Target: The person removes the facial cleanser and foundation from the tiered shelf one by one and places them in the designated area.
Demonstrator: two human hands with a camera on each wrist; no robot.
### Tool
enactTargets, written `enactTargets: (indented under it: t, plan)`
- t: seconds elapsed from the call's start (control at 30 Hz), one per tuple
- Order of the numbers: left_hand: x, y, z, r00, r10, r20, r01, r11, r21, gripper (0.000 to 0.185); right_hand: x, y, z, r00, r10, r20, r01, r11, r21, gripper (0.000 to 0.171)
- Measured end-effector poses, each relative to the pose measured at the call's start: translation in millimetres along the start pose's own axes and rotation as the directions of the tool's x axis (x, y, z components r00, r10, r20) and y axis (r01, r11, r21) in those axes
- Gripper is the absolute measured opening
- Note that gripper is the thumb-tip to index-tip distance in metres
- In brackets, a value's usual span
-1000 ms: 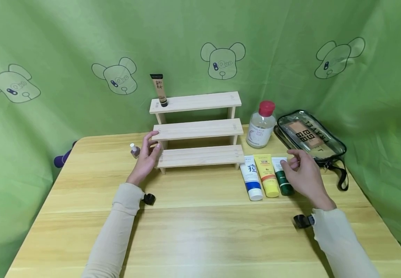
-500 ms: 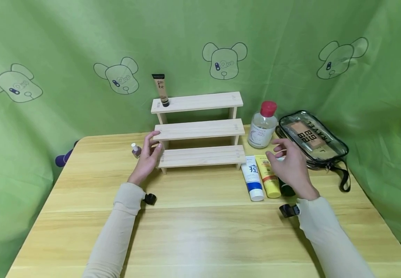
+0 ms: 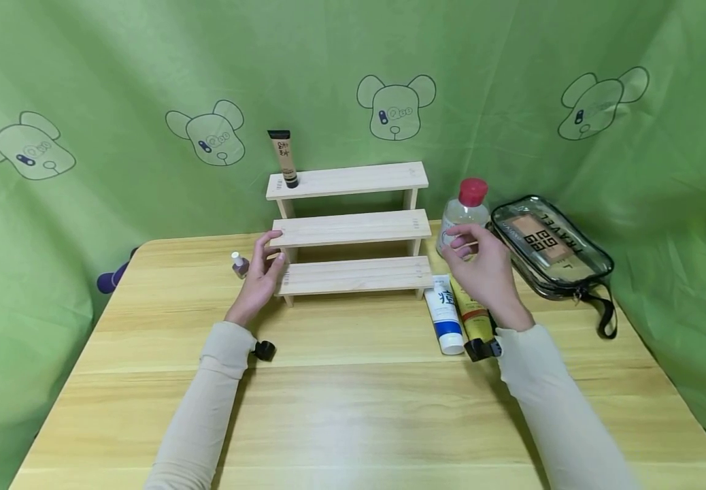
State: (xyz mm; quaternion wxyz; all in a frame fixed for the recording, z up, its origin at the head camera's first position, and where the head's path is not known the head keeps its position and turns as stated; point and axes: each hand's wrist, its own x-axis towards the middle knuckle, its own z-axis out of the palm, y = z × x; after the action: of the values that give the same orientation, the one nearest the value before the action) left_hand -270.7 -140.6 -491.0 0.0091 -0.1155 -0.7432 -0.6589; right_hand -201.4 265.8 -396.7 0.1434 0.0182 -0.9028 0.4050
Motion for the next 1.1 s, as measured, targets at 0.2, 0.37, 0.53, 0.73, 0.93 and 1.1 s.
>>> enactTargets:
  t: [0.2, 0.37, 0.53, 0.73, 0.93, 1.1]
  plan:
    - [-0.5, -2.5, -1.1, 1.000, 0.004, 0.007, -0.004, 1.000, 0.006, 0.048, 10.8, -17.0, 15.4, 0.998, -0.067, -0.006, 0.067, 0.994, 0.085, 0.030]
    - [-0.5, -7.1, -1.5, 1.000, 0.003, 0.006, -0.003, 1.000, 0.026, 0.048, 17.4, -29.6, 29.0, 0.995, -0.099, 0.007, 0.097, 0.984, 0.152, 0.028]
    - [-0.3, -6.2, -1.1, 1.000, 0.005, -0.001, -0.005, 1.000, 0.030, 0.048, 26.0, -46.9, 35.6, 0.995, -0.100, 0.005, 0.097, 0.973, 0.208, 0.033]
    - [1.0, -4.4, -1.1, 1.000, 0.006, 0.002, -0.006, 1.000, 0.023, 0.049, 40.0, -68.5, 42.2, 0.993, -0.115, 0.000, 0.110, 0.951, 0.290, 0.043]
    - [1.0, -3.7, -1.9, 1.000, 0.004, -0.003, -0.004, 1.000, 0.018, 0.050, 55.9, -93.7, 55.4, 0.994, -0.110, -0.006, 0.105, 0.932, 0.348, 0.041]
    - [1.9, -4.0, -1.9, 1.000, 0.008, -0.009, -0.008, 1.000, 0.025, 0.049, 69.6, -113.7, 70.0, 0.996, -0.089, 0.001, 0.080, 0.906, 0.416, 0.039]
